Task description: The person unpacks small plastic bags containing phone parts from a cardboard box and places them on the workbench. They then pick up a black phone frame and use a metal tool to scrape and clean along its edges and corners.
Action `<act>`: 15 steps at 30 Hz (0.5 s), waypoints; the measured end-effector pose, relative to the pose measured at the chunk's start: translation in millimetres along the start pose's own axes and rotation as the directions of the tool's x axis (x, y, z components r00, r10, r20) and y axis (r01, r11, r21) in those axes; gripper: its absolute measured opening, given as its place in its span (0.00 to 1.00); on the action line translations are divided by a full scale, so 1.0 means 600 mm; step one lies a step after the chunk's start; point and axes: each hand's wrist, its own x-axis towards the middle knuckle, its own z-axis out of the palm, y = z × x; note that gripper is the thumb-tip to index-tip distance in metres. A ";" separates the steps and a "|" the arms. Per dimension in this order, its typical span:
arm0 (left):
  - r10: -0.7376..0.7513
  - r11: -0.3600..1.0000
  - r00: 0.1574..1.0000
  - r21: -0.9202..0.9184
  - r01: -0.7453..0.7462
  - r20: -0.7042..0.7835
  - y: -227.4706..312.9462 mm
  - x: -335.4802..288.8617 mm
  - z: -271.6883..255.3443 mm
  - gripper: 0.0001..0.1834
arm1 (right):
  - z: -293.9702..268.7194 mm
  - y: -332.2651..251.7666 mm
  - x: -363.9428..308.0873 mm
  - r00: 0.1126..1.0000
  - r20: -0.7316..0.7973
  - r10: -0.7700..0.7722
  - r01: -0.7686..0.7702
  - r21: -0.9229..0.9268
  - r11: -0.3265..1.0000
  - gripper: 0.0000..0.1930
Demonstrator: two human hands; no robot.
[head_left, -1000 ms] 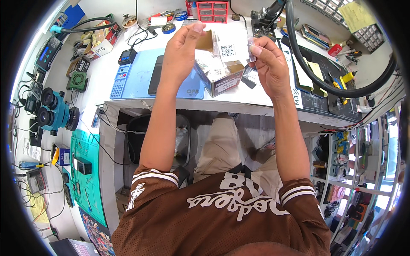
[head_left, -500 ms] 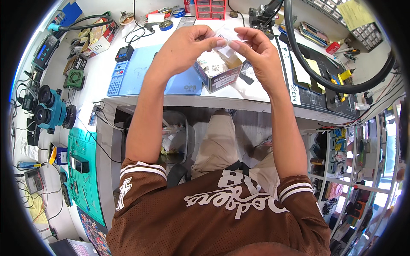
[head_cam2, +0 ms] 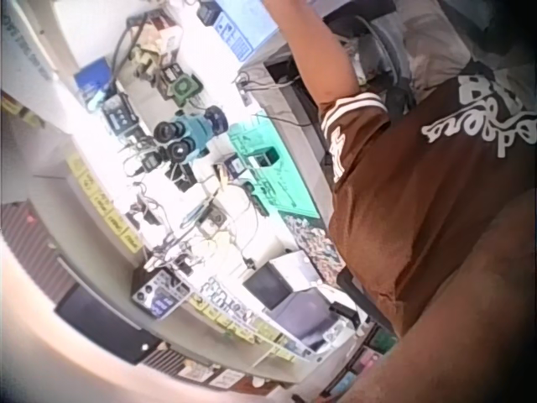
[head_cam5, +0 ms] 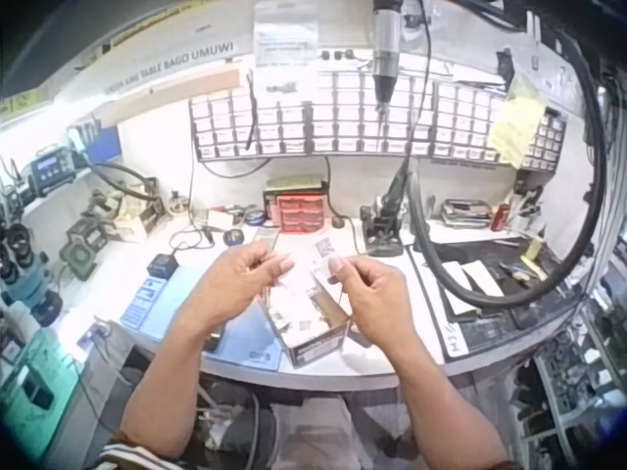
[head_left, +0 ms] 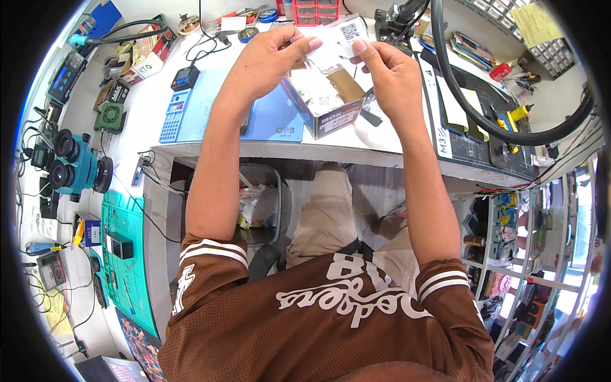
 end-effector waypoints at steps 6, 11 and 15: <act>0.327 0.729 0.937 0.663 -0.170 -0.120 -0.070 0.006 0.004 0.22 | 0.014 0.012 0.002 0.995 0.065 -0.077 0.093 -0.300 0.950 0.18; 0.204 0.948 0.906 0.304 -0.088 -0.372 -0.069 0.004 0.003 0.24 | 0.025 0.035 0.006 0.968 0.132 -0.214 0.251 -0.537 0.805 0.20; -0.118 0.992 0.883 -0.097 0.083 -0.455 -0.033 -0.038 0.001 0.32 | 0.023 0.018 -0.007 0.966 0.106 -0.235 0.257 -0.453 0.853 0.19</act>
